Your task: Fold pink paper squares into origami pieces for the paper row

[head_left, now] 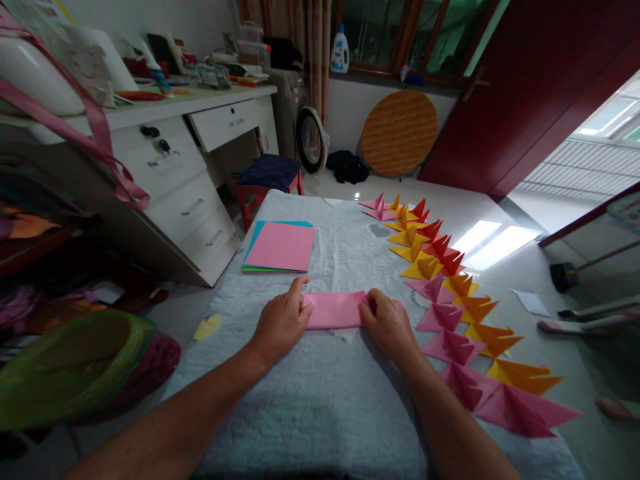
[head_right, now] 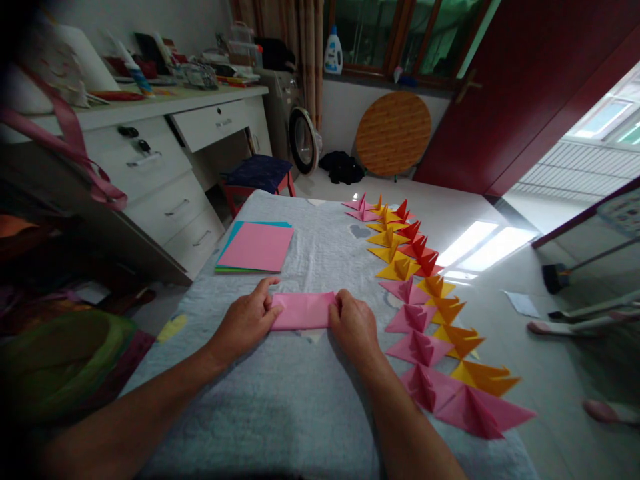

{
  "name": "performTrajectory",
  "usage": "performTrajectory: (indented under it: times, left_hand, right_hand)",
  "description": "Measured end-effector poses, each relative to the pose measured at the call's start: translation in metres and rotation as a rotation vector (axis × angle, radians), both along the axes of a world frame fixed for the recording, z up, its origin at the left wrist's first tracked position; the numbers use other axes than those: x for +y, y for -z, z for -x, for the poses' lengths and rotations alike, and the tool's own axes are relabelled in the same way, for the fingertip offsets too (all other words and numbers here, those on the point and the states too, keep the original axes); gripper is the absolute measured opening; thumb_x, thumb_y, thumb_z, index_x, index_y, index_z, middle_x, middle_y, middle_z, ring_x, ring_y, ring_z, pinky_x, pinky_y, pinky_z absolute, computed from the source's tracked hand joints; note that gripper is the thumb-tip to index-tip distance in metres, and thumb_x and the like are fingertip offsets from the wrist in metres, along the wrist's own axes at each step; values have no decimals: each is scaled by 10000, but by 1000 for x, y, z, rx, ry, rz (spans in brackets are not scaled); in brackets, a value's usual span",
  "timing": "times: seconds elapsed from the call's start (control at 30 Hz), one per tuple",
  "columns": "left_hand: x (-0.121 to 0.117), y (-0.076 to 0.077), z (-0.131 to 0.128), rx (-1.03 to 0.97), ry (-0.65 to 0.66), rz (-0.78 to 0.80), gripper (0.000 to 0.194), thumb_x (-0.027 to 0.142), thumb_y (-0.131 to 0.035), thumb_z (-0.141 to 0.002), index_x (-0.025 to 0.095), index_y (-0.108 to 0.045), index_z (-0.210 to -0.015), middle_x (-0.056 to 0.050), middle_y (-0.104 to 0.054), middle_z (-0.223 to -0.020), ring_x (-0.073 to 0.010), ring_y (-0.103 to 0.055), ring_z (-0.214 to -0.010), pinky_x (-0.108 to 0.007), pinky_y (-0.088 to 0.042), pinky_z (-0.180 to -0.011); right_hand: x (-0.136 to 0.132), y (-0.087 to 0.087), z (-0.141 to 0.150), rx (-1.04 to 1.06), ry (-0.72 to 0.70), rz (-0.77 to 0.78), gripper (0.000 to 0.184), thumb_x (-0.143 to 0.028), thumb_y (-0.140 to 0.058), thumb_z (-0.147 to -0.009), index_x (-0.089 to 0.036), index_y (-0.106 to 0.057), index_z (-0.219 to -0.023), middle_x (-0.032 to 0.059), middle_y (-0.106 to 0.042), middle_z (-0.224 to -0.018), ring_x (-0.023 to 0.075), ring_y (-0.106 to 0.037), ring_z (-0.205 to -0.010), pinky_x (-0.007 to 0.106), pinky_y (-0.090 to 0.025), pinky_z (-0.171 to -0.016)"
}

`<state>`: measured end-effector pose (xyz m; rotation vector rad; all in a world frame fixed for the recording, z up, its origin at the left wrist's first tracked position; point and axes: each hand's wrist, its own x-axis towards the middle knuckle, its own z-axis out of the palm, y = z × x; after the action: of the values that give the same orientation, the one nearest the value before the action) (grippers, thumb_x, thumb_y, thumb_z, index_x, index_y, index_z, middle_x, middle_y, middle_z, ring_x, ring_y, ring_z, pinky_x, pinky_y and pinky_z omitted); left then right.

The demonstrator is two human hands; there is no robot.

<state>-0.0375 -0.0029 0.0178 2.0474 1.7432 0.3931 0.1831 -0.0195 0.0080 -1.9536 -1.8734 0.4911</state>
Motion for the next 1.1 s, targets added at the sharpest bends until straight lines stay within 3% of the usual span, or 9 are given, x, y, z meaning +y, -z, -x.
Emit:
performTrajectory:
  times: [0.5, 0.7, 1.1]
  left_hand:
    - [3, 1, 1, -24, -55, -5, 481, 211, -601, -864, 204, -446, -1319, 33, -643, -733, -192, -654, -726, -271, -407, -678]
    - [2, 4, 3, -91, -29, -28, 476, 178, -580, -854, 221, -443, -1308, 39, -638, -752, -175, -652, -722, -259, -415, -678]
    - [2, 4, 2, -12, -34, -23, 448, 180, -523, -897, 185, -429, -1334, 14, -656, -761, -202, -665, -745, -284, -412, -677]
  right_hand:
    - [-1, 0, 1, -16, 6, -6, 104, -235, -501, -881, -207, -558, -798, 12, -604, -649, 162, -523, -604, 272, -264, -583]
    - [-1, -1, 0, -21, -5, -6, 112, -233, -500, -876, -213, -543, -774, 11, -603, -652, 161, -533, -608, 270, -267, -582]
    - [-1, 0, 0, -16, 0, 10, 122, -247, -478, -893, -210, -521, -784, 23, -609, -672, 174, -552, -646, 277, -277, -607]
